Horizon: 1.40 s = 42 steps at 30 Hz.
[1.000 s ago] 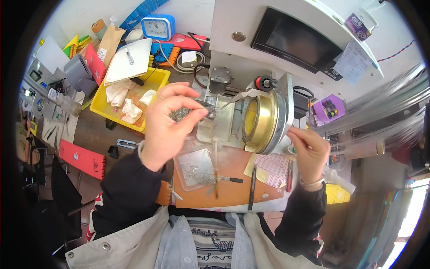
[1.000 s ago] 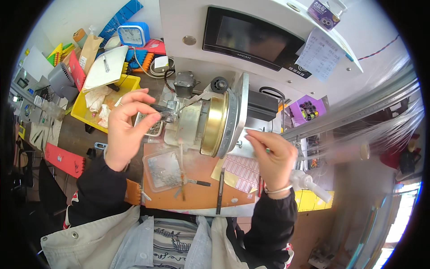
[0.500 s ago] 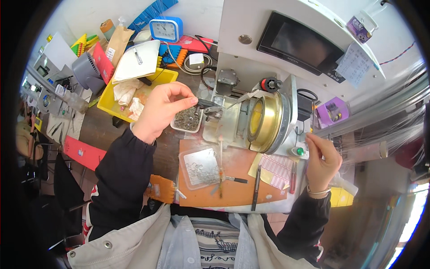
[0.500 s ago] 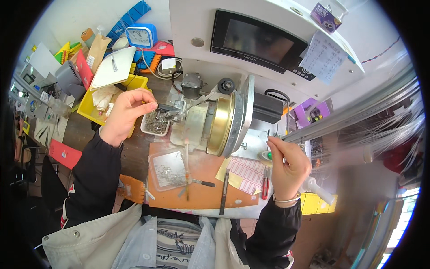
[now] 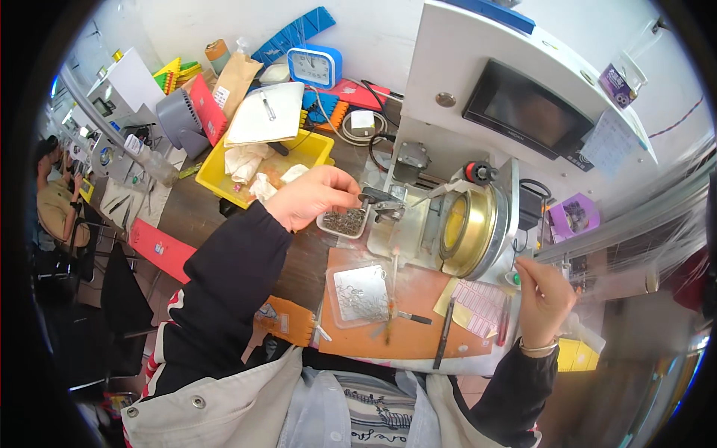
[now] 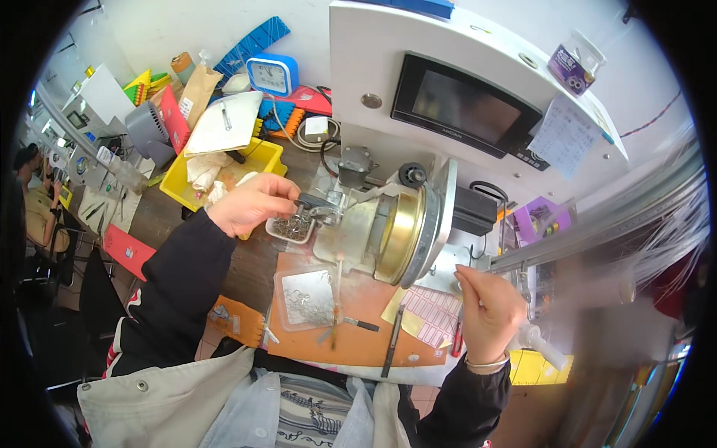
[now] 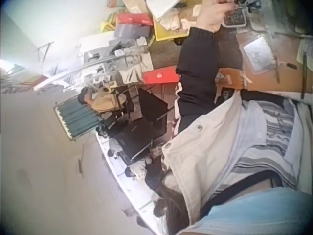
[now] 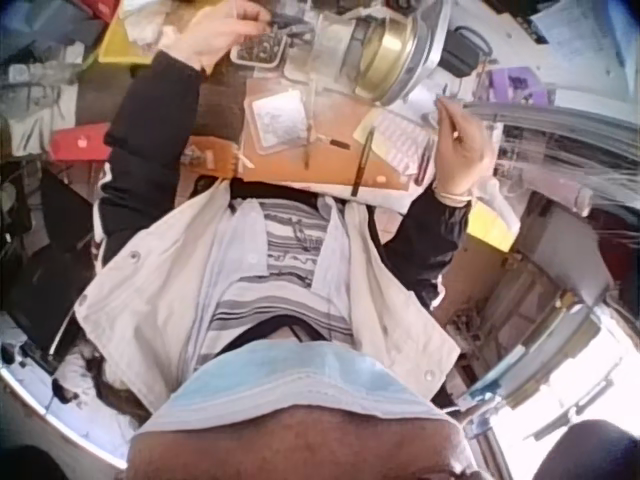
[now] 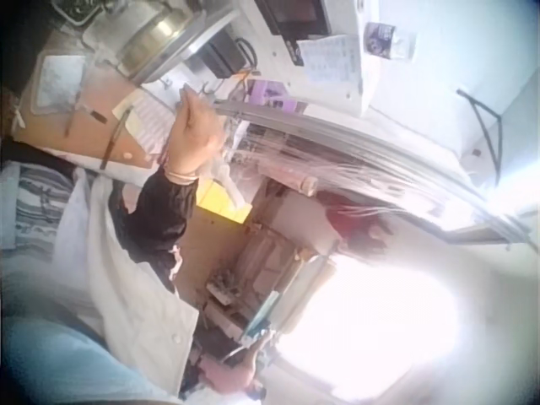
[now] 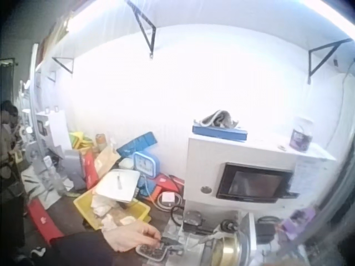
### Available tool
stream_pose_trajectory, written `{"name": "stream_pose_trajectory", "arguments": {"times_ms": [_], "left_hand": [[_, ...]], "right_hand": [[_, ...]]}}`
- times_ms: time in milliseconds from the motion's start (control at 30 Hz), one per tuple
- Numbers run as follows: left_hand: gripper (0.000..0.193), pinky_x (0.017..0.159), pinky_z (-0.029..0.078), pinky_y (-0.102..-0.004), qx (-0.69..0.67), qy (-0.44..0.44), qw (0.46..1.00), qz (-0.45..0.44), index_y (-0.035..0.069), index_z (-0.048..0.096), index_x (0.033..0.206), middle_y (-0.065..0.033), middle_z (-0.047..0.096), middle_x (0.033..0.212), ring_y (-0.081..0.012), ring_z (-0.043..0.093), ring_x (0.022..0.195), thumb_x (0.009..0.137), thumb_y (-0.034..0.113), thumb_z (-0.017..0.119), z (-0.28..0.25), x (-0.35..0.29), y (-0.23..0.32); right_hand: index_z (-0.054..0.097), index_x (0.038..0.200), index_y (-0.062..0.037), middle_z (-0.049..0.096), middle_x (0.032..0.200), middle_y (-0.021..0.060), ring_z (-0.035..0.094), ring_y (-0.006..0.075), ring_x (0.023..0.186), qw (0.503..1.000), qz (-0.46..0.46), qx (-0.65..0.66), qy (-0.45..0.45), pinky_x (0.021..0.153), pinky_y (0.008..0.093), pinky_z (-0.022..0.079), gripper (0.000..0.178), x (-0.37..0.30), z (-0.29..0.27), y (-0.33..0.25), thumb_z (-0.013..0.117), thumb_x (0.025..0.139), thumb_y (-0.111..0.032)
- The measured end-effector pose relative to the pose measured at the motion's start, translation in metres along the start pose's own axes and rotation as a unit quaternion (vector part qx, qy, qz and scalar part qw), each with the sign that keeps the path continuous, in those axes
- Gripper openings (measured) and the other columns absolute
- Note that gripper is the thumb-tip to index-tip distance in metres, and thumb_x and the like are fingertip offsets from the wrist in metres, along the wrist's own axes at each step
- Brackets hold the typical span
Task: Assembling and testing small mechanical components at a workbench.
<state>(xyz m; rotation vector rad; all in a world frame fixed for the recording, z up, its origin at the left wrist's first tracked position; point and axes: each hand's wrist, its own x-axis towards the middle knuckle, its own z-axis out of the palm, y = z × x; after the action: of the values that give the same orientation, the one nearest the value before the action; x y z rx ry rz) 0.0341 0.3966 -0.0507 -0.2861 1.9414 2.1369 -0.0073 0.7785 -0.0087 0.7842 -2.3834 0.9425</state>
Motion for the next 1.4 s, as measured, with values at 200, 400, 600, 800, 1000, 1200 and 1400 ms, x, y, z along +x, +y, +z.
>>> {"name": "stream_pose_trajectory", "arguments": {"times_ms": [200, 400, 600, 800, 1000, 1200, 1400], "left_hand": [[0.019, 0.086, 0.05, -0.0416, 0.486, 0.228, 0.787, 0.305, 0.0, 0.067, 0.098, -0.0172, 0.065, 0.098, -0.0374, 0.063, 0.101, 0.079, 0.0, 0.066, 0.027, -0.007, -0.004], [0.044, 0.102, 0.046, -0.04, 0.463, 0.223, 0.773, 0.371, -0.002, 0.056, 0.133, -0.0198, 0.061, 0.13, -0.0349, 0.06, 0.12, 0.089, -0.005, 0.057, 0.063, -0.039, -0.001], [0.046, 0.108, 0.041, -0.0401, 0.519, 0.168, 0.762, 0.35, -0.003, 0.058, 0.133, -0.021, 0.058, 0.137, -0.0363, 0.054, 0.129, 0.087, -0.006, 0.057, 0.087, -0.04, 0.006], [0.046, 0.107, 0.042, -0.0406, 0.547, 0.174, 0.736, 0.359, -0.003, 0.058, 0.133, -0.0214, 0.058, 0.136, -0.0365, 0.055, 0.128, 0.086, -0.006, 0.058, 0.086, -0.039, 0.004], [0.047, 0.107, 0.042, -0.0405, 0.544, 0.187, 0.738, 0.354, -0.003, 0.059, 0.132, -0.0216, 0.058, 0.136, -0.0364, 0.056, 0.127, 0.085, -0.005, 0.06, 0.088, -0.038, 0.001], [0.048, 0.107, 0.043, -0.04, 0.538, 0.193, 0.737, 0.361, -0.003, 0.059, 0.132, -0.0214, 0.059, 0.136, -0.036, 0.056, 0.127, 0.085, -0.005, 0.061, 0.089, -0.035, -0.002], [0.048, 0.107, 0.043, -0.0397, 0.54, 0.195, 0.734, 0.363, -0.004, 0.059, 0.132, -0.0212, 0.059, 0.136, -0.0357, 0.056, 0.127, 0.084, -0.006, 0.061, 0.088, -0.035, -0.003]], "right_hand": [[0.078, 0.094, -0.0083, 0.071, 0.076, 0.0089, 0.068, 0.0248, 0.069, 0.998, -0.026, -0.008, -0.054, 0.06, 0.034, 0.051, 0.016, -0.003, 0.002, 0.009, 0.076, 0.078, -0.003], [0.078, 0.103, -0.0079, 0.07, 0.072, 0.0079, 0.062, 0.0144, 0.056, 0.992, 0.072, 0.077, -0.067, 0.054, 0.0265, 0.046, 0.021, -0.024, -0.021, 0.029, 0.077, 0.082, -0.005], [0.075, 0.099, -0.0011, 0.066, 0.066, 0.0024, 0.056, 0.0052, 0.057, 0.948, 0.276, 0.119, 0.103, 0.053, 0.0227, 0.044, 0.012, -0.032, -0.034, 0.051, 0.073, 0.087, -0.003], [0.072, 0.093, -0.0005, 0.065, 0.07, 0.0069, 0.057, 0.0092, 0.055, 0.96, 0.205, -0.04, 0.187, 0.053, 0.0246, 0.044, 0.007, -0.022, -0.034, 0.063, 0.072, 0.088, -0.004], [0.072, 0.092, -0.001, 0.068, 0.074, 0.0105, 0.062, 0.0147, 0.055, 0.963, 0.202, -0.063, 0.169, 0.054, 0.0273, 0.047, 0.007, -0.019, -0.03, 0.069, 0.072, 0.087, -0.006], [0.071, 0.091, -0.0009, 0.069, 0.075, 0.0116, 0.064, 0.0164, 0.055, 0.962, 0.208, -0.065, 0.165, 0.054, 0.0279, 0.049, 0.007, -0.017, -0.03, 0.071, 0.072, 0.087, -0.006], [0.071, 0.091, -0.001, 0.069, 0.075, 0.0121, 0.066, 0.0169, 0.057, 0.959, 0.218, -0.037, 0.178, 0.055, 0.0279, 0.05, 0.006, -0.021, -0.031, 0.069, 0.072, 0.087, -0.006]]}}
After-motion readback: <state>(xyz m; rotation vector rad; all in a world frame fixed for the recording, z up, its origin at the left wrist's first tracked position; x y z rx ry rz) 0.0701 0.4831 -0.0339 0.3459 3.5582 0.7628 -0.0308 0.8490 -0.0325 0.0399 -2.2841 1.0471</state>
